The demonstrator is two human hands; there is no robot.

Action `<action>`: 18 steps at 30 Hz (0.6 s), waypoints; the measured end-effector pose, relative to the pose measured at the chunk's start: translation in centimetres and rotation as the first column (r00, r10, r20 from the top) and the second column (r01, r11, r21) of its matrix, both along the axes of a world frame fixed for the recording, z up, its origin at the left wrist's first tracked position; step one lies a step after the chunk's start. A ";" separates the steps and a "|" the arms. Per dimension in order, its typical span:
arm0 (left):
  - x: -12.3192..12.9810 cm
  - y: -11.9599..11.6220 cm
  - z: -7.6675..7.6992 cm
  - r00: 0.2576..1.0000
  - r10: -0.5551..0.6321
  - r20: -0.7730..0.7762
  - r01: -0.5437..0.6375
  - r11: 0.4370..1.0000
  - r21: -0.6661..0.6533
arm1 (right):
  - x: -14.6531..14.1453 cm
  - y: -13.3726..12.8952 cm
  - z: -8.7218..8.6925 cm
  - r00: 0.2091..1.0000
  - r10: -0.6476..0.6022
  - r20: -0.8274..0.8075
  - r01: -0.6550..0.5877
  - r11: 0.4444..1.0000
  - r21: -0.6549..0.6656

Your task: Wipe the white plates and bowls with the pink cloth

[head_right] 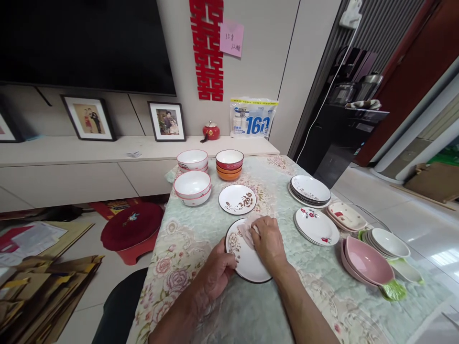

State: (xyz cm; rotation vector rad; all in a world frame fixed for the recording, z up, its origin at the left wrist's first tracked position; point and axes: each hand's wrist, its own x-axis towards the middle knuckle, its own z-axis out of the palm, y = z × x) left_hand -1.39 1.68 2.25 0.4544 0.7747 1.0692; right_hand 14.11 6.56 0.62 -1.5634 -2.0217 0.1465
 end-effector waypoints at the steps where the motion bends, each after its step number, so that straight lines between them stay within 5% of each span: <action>1: 0.1 -0.1 0.0 1.000 -0.019 0.005 0.019 1.000 0.000 | -0.3 0.0 -0.1 1.000 -0.011 -0.006 0.011 1.000 0.014; 5: 0.2 -0.3 -0.4 0.997 -0.062 0.034 0.061 0.998 0.031 | -2.2 -0.9 0.7 0.967 0.223 -0.122 -0.225 0.974 -0.006; 11: 0.2 -0.4 -0.6 0.986 -0.052 0.160 0.032 0.992 0.125 | -2.0 -2.2 2.7 0.805 0.504 -0.313 -0.565 0.812 -0.146; 14: 0.1 -0.5 -0.4 0.990 -0.052 0.134 0.044 0.997 0.063 | -0.8 -1.6 2.3 0.835 0.482 -0.266 -0.533 0.829 -0.169; 18: 0.2 -0.4 0.0 0.993 -0.056 0.102 0.052 0.998 0.041 | -0.1 -0.3 0.8 0.966 0.224 -0.128 -0.234 0.969 -0.075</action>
